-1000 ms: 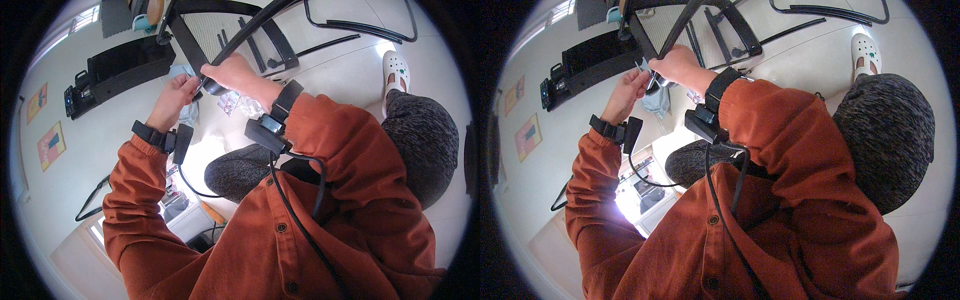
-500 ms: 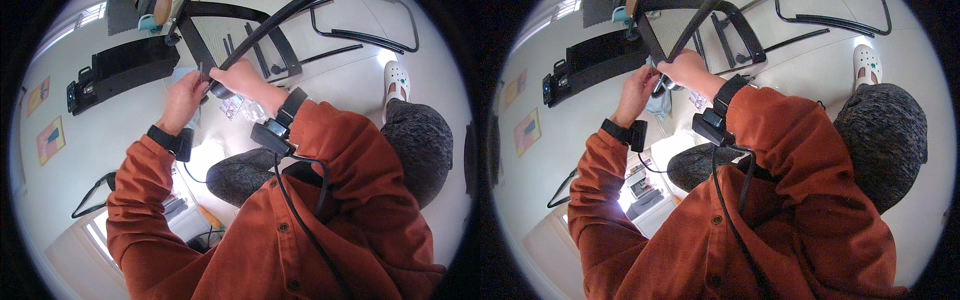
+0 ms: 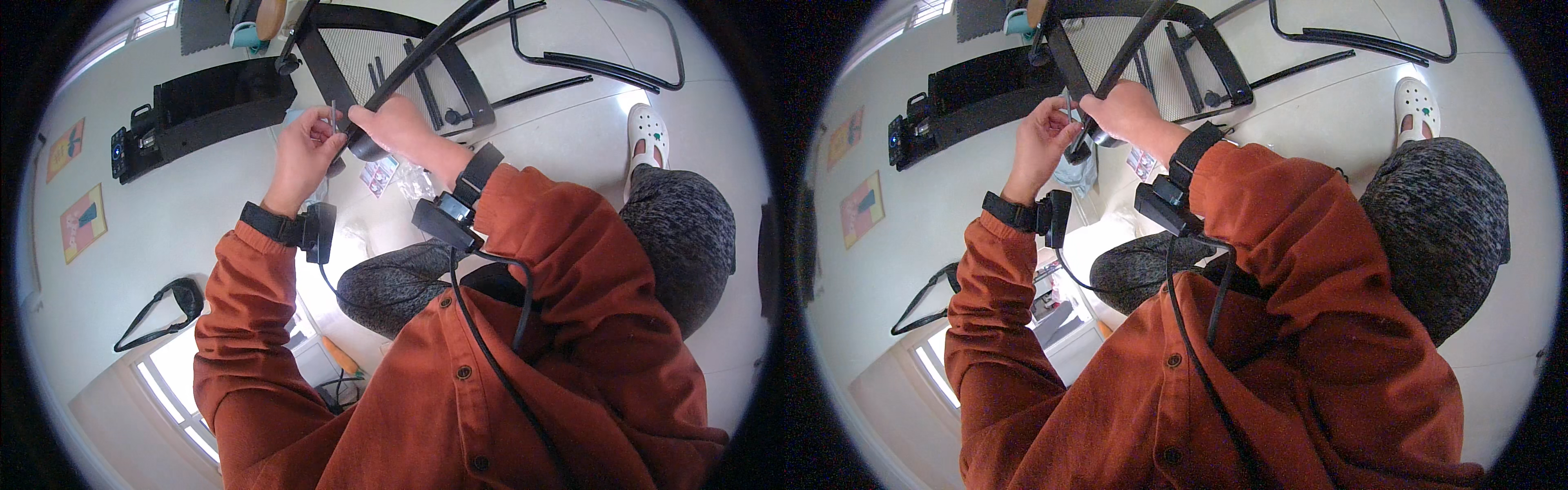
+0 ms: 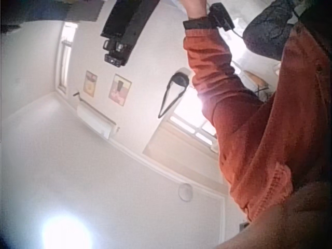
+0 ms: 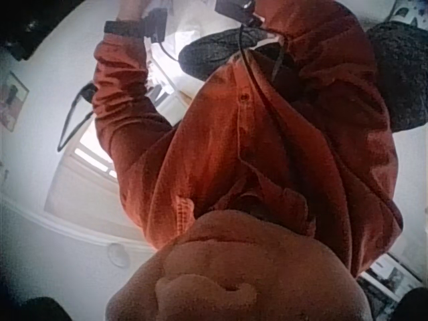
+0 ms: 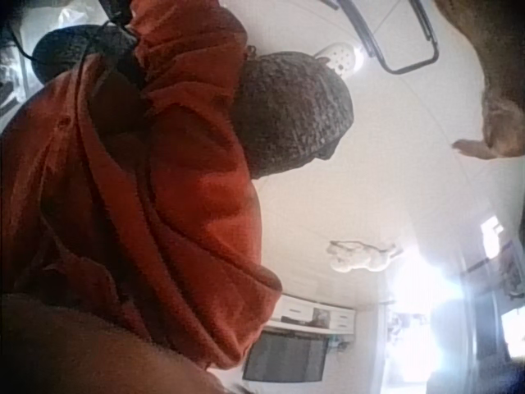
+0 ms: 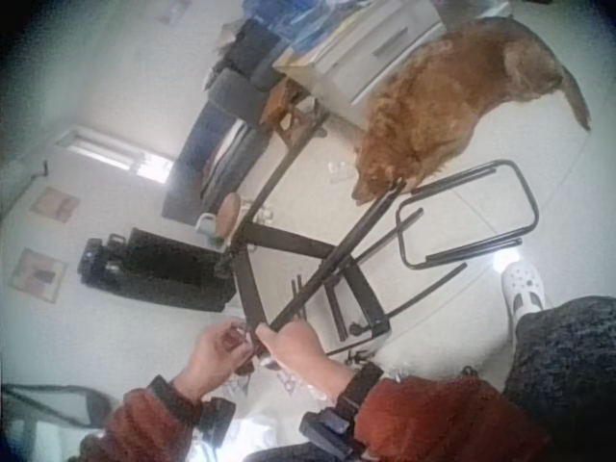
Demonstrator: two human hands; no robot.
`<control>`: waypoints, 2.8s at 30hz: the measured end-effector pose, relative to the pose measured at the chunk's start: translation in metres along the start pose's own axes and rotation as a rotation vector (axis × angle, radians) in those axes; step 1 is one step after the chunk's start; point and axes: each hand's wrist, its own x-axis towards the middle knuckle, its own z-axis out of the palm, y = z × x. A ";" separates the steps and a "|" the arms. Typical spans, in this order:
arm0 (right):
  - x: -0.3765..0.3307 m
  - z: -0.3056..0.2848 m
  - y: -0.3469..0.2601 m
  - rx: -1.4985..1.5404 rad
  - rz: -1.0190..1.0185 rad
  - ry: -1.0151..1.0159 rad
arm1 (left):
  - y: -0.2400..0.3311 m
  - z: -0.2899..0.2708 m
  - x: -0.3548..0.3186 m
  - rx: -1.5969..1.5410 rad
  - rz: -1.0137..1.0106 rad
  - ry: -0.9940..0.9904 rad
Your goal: The person assembles a black mesh office chair by attaching the backrest frame to the seat using a screwdriver. They insert screws and tighten them while holding the frame steady, working on the floor with parts and tools nearby.
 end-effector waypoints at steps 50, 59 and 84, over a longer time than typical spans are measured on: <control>-0.006 -0.005 -0.009 -0.225 -0.101 -0.146 | 0.001 0.022 -0.054 -0.512 -0.231 0.181; -0.006 -0.008 -0.014 -0.137 -0.039 -0.163 | -0.009 0.013 -0.042 -0.059 -0.184 0.015; -0.005 0.008 0.000 0.017 0.095 0.026 | -0.006 -0.004 -0.049 -0.623 -0.641 -0.040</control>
